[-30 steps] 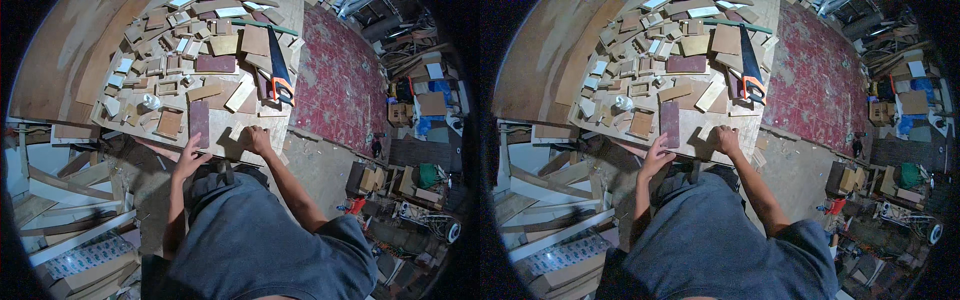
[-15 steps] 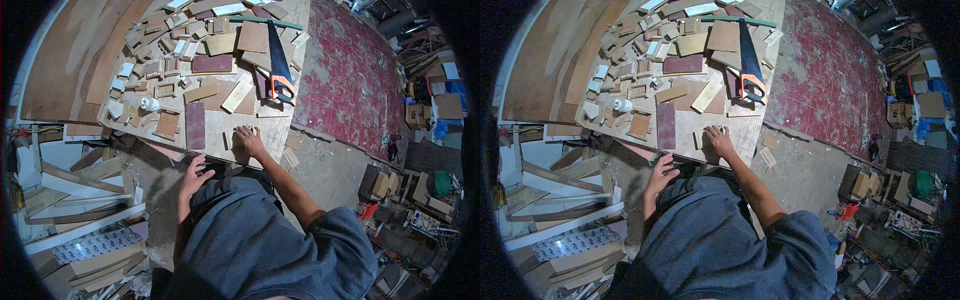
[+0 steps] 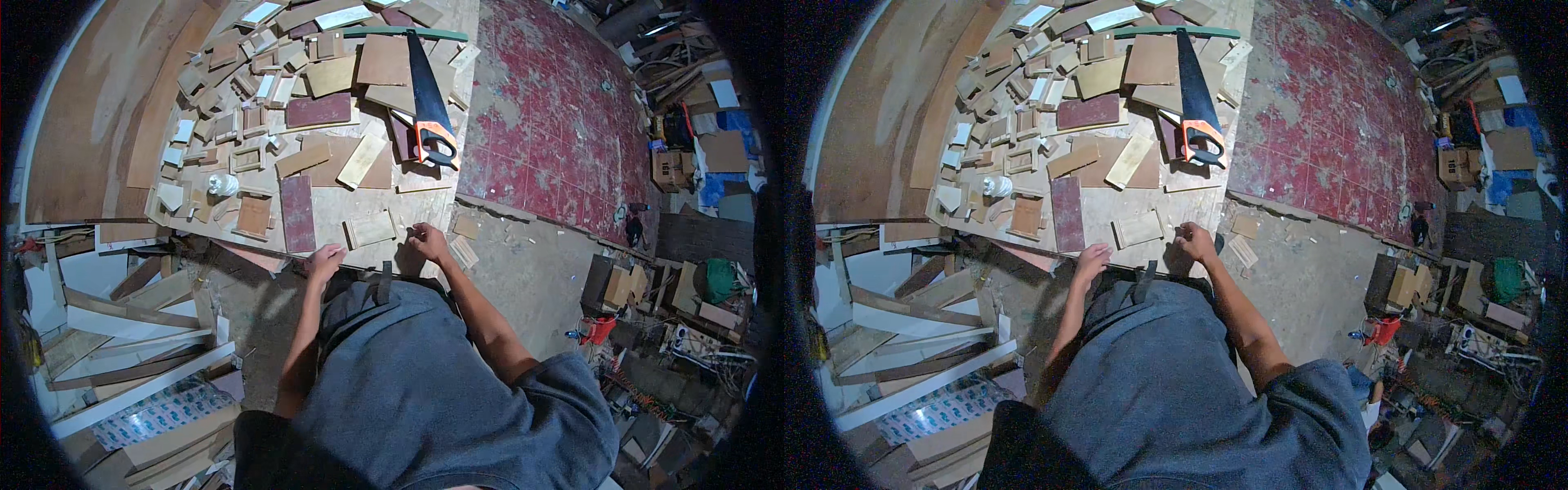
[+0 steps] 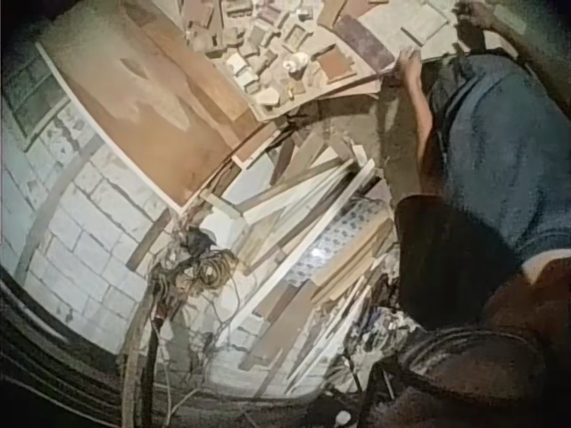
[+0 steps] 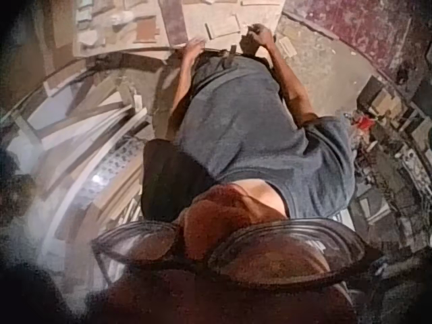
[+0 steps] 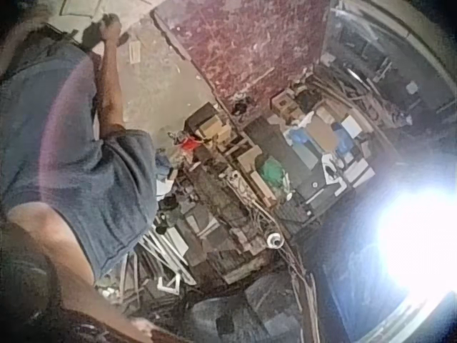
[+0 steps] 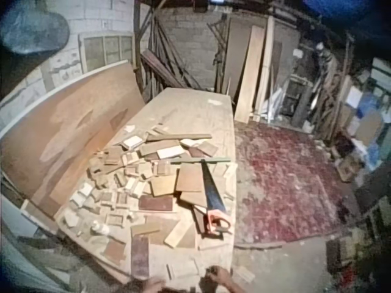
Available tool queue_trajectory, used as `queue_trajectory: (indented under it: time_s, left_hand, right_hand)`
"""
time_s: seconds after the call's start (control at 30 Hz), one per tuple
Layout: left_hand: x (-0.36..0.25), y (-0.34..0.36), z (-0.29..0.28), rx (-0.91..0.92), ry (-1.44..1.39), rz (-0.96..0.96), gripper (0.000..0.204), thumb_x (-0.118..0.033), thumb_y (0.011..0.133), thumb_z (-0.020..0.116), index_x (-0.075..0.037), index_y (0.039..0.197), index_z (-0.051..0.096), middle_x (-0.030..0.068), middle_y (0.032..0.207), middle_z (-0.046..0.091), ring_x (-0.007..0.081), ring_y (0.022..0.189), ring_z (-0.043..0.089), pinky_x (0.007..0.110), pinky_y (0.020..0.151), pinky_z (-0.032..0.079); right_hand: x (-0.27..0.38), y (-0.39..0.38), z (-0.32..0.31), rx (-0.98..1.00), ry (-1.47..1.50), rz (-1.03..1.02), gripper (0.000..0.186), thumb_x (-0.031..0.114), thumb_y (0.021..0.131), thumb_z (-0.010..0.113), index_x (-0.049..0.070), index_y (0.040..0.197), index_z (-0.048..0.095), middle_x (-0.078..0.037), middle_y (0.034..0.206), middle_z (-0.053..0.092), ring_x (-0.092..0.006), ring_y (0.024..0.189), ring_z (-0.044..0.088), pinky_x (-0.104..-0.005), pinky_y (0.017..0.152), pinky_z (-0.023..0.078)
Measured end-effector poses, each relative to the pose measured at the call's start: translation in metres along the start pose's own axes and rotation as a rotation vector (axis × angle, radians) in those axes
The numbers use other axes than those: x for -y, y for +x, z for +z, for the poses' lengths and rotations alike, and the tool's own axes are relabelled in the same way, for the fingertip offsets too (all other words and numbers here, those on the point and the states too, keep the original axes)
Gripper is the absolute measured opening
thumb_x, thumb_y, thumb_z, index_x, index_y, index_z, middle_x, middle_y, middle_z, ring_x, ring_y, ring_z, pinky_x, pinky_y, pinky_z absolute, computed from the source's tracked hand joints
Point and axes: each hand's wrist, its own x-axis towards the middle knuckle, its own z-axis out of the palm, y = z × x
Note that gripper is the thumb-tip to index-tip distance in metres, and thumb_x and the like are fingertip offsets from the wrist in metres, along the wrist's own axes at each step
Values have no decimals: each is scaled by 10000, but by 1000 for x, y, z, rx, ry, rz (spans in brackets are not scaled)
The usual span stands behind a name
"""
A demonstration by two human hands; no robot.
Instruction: The person is sawing and gluing small pieces of wood to assemble a small structure in a workshop.
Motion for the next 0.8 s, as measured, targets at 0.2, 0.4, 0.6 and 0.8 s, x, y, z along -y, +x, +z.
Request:
queue_trajectory:
  time_s: [0.2, 0.4, 0.6, 0.8]
  left_hand:
    - [-12, 48, 27, -87, 172, 7, 450, -339, 878, 724, 42, 1111, 675, 99, 987, 724, 167, 850, 661, 302, 764, 508]
    - [-5, 60, 33, -119, 224, -6, 480, -343, 857, 745, 57, 1110, 666, 140, 983, 726, 199, 871, 677, 315, 791, 518]
    - [13, 78, 31, -120, 122, 26, 459, -326, 861, 749, 63, 1092, 669, 147, 979, 724, 200, 864, 681, 315, 773, 524]
    - [3, 83, 28, -106, 207, 53, 433, -335, 868, 742, 37, 1080, 686, 140, 966, 727, 200, 840, 687, 318, 748, 524]
  right_hand:
    - [-7, 22, 11, 93, 210, 22, 425, 190, 819, 746, 25, 1197, 644, -129, 1049, 727, -220, 945, 706, -349, 858, 553]
    - [7, 36, 26, 179, 257, 26, 404, 205, 818, 739, 30, 1178, 681, -127, 1048, 734, -205, 955, 708, -336, 874, 547]
    - [-4, 46, 37, 212, 236, 39, 398, 289, 809, 723, 33, 1114, 714, -153, 1039, 738, -235, 942, 722, -346, 862, 548]
    - [1, 44, 39, 196, 248, 120, 346, 214, 840, 737, -7, 1105, 711, -98, 971, 743, -135, 886, 681, -297, 829, 534]
